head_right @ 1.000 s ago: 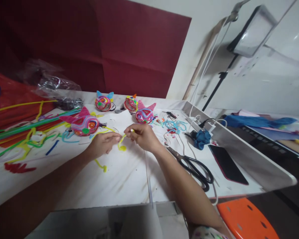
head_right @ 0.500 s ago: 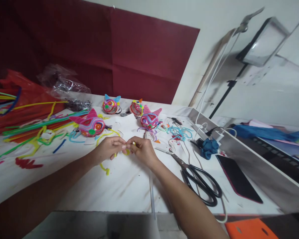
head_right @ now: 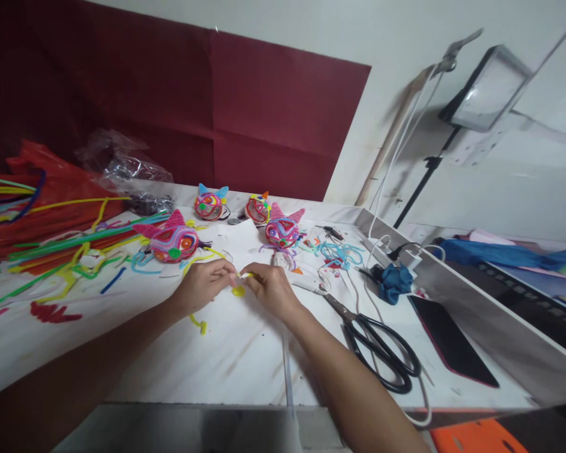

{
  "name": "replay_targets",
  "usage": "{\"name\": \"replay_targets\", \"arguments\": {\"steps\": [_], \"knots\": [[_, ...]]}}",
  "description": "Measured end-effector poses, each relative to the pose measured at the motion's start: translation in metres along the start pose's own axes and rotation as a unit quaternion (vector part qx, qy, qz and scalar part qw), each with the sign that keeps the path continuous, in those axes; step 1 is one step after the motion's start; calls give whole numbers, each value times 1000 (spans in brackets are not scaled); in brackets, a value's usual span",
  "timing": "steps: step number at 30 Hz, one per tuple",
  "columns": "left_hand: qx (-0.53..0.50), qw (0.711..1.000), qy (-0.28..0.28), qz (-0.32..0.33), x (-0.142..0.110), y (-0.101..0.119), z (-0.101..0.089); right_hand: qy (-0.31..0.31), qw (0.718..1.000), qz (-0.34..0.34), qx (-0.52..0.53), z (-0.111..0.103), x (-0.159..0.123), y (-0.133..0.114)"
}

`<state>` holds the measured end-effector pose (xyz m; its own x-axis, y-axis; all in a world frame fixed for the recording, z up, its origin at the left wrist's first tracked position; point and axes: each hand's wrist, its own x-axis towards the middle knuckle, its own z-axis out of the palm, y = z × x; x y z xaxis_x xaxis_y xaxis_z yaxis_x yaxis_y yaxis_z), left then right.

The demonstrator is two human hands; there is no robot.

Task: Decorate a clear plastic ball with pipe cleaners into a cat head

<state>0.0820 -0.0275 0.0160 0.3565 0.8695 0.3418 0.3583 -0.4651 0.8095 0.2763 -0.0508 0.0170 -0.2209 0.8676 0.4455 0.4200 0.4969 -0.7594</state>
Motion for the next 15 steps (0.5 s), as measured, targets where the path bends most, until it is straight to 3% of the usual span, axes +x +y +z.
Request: {"name": "replay_targets", "arguments": {"steps": [3, 8, 15], "knots": [[93, 992, 31, 84, -2, -7, 2, -2, 999, -27, -36, -2, -2, -3], [219, 961, 47, 163, -5, -14, 2, -16, 999, 36, 27, -1, 0, 4], [203, 934, 116, 270, -5, -7, -2, -29, 978, 117, 171, 1, 2, 2]]}}
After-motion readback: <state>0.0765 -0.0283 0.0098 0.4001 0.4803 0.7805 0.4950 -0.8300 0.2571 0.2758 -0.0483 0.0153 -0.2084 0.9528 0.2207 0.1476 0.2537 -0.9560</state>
